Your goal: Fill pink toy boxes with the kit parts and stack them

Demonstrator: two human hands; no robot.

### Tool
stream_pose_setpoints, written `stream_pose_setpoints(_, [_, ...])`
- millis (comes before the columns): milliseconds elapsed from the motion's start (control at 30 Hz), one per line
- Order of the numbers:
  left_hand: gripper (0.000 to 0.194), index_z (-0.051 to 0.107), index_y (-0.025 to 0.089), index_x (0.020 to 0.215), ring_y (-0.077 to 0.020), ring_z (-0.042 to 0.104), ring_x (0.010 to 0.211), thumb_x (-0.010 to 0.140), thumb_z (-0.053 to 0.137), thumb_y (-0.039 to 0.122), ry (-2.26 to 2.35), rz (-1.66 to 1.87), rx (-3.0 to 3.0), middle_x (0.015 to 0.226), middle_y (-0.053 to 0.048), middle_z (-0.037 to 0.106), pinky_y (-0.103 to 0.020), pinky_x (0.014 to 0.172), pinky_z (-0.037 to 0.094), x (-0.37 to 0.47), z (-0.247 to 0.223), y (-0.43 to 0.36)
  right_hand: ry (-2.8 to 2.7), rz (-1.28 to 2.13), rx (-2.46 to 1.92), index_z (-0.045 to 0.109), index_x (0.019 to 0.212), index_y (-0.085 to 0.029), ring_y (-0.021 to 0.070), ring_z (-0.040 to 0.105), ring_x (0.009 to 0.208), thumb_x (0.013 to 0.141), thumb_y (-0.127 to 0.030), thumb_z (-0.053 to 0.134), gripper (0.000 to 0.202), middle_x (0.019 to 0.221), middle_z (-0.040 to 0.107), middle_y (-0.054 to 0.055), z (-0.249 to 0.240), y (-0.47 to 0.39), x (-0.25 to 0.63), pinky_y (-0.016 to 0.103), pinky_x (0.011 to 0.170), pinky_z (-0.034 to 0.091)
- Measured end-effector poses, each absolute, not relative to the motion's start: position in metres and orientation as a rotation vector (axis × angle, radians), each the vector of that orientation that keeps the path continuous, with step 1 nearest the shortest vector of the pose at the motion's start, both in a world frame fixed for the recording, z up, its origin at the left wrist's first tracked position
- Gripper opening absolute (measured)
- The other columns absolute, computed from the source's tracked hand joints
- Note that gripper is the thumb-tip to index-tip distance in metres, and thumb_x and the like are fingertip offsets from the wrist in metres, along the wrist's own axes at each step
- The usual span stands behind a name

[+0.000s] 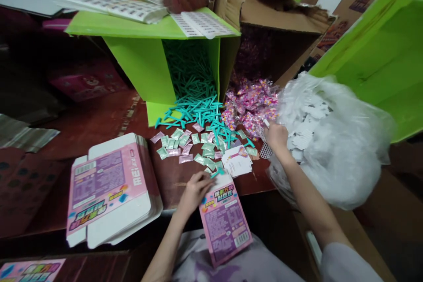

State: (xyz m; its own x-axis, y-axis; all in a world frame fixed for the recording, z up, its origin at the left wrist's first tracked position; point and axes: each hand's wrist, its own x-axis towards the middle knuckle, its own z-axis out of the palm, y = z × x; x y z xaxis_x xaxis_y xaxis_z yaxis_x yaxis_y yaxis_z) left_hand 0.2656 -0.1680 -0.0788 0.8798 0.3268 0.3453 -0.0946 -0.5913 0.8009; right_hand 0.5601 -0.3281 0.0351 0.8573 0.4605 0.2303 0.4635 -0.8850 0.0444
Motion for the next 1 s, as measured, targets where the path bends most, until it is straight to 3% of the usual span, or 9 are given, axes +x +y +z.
stream_pose_setpoints(100, [0.02, 0.072, 0.025, 0.096, -0.0171, 0.062, 0.086, 0.087, 0.055, 0.027, 0.121, 0.54, 2.148, 0.091, -0.007, 0.068, -0.03, 0.077, 0.05, 0.25, -0.083, -0.177, -0.681, -0.429, -2.465, 0.068, 0.095, -0.012, 0.0193, 0.06, 0.068, 0.09, -0.038, 0.046, 0.035, 0.075, 0.067, 0.01, 0.049, -0.331, 0.532, 0.031, 0.068, 0.044])
stream_pose_setpoints(300, [0.036, 0.062, 0.023, 0.117, -0.0208, 0.064, 0.077, 0.087, 0.053, 0.039, 0.328, 0.211, 2.07, 0.076, -0.006, 0.069, -0.034, 0.077, 0.049, 0.252, -0.075, -0.18, -0.648, 0.352, -1.667, 0.069, 0.088, -0.016, 0.0099, 0.044, 0.047, 0.073, -0.049, 0.065, 0.037, 0.053, 0.053, -0.003, 0.044, -0.321, 0.484, 0.023, 0.048, 0.038])
stream_pose_setpoints(433, [0.062, 0.044, 0.021, 0.135, -0.0259, 0.058, 0.106, 0.087, 0.037, 0.059, 0.315, 0.57, 1.647, 0.118, -0.015, 0.06, -0.041, 0.091, 0.045, 0.261, -0.059, -0.18, -0.596, 0.671, -1.471, 0.068, 0.079, -0.017, 0.0091, 0.042, 0.045, 0.065, -0.051, 0.07, 0.037, 0.056, 0.056, -0.002, 0.022, -0.296, 0.454, 0.022, 0.044, 0.035])
stream_pose_setpoints(500, [0.074, 0.029, 0.025, 0.143, -0.0248, 0.059, 0.104, 0.081, 0.043, 0.064, 0.353, 0.736, 1.325, 0.126, -0.015, 0.053, -0.039, 0.087, 0.048, 0.269, -0.053, -0.179, -0.622, 0.761, -1.419, 0.068, 0.08, -0.017, 0.0096, 0.042, 0.045, 0.066, -0.053, 0.07, 0.038, 0.052, 0.053, -0.003, 0.012, -0.28, 0.439, 0.023, 0.045, 0.036])
stream_pose_setpoints(633, [0.051, 0.049, 0.026, 0.122, -0.0128, 0.063, 0.08, 0.077, 0.064, 0.045, 0.653, 0.916, 0.848, 0.099, -0.005, 0.06, -0.026, 0.072, 0.051, 0.285, -0.049, -0.166, -0.737, 0.775, -1.436, 0.067, 0.074, -0.018, 0.0118, 0.047, 0.05, 0.071, -0.064, 0.061, 0.047, 0.051, 0.051, -0.003, -0.007, -0.253, 0.418, 0.025, 0.053, 0.043])
stream_pose_setpoints(700, [0.035, 0.056, 0.02, 0.101, -0.0096, 0.061, 0.073, 0.076, 0.067, 0.042, 0.765, 0.975, 0.712, 0.085, -0.002, 0.059, -0.022, 0.069, 0.05, 0.288, -0.053, -0.156, -0.808, 0.752, -1.457, 0.067, 0.074, -0.018, 0.014, 0.054, 0.062, 0.076, -0.067, 0.052, 0.052, 0.062, 0.058, 0.001, -0.017, -0.247, 0.413, 0.027, 0.063, 0.046])
stream_pose_setpoints(800, [0.034, 0.054, 0.016, 0.084, -0.0077, 0.057, 0.065, 0.069, 0.074, 0.039, 0.871, 1.07, 0.771, 0.073, 0.001, 0.057, -0.02, 0.064, 0.048, 0.281, -0.063, -0.143, -0.849, 0.728, -1.487, 0.067, 0.084, -0.018, 0.017, 0.059, 0.088, 0.085, -0.062, 0.04, 0.051, 0.088, 0.064, 0.005, -0.033, -0.254, 0.412, 0.029, 0.08, 0.046])
stream_pose_setpoints(900, [0.037, 0.052, 0.015, 0.085, -0.0064, 0.054, 0.06, 0.067, 0.075, 0.039, 0.974, 1.139, 0.922, 0.07, 0.002, 0.056, -0.017, 0.058, 0.045, 0.266, -0.075, -0.137, -0.731, 0.694, -1.535, 0.062, 0.101, -0.019, 0.0164, 0.059, 0.087, 0.079, -0.046, 0.059, 0.035, 0.088, 0.063, 0.002, -0.048, -0.275, 0.414, 0.029, 0.081, 0.046])
stream_pose_setpoints(1000, [0.039, 0.053, 0.016, 0.089, -0.0055, 0.054, 0.061, 0.066, 0.075, 0.038, 0.97, 1.099, 0.968, 0.079, 0.001, 0.057, -0.014, 0.054, 0.043, 0.255, -0.083, -0.142, -0.582, 0.609, -1.562, 0.051, 0.115, -0.021, 0.0157, 0.059, 0.076, 0.065, -0.029, 0.073, 0.056, 0.079, 0.061, -0.002, -0.056, -0.302, 0.417, 0.03, 0.078, 0.047])
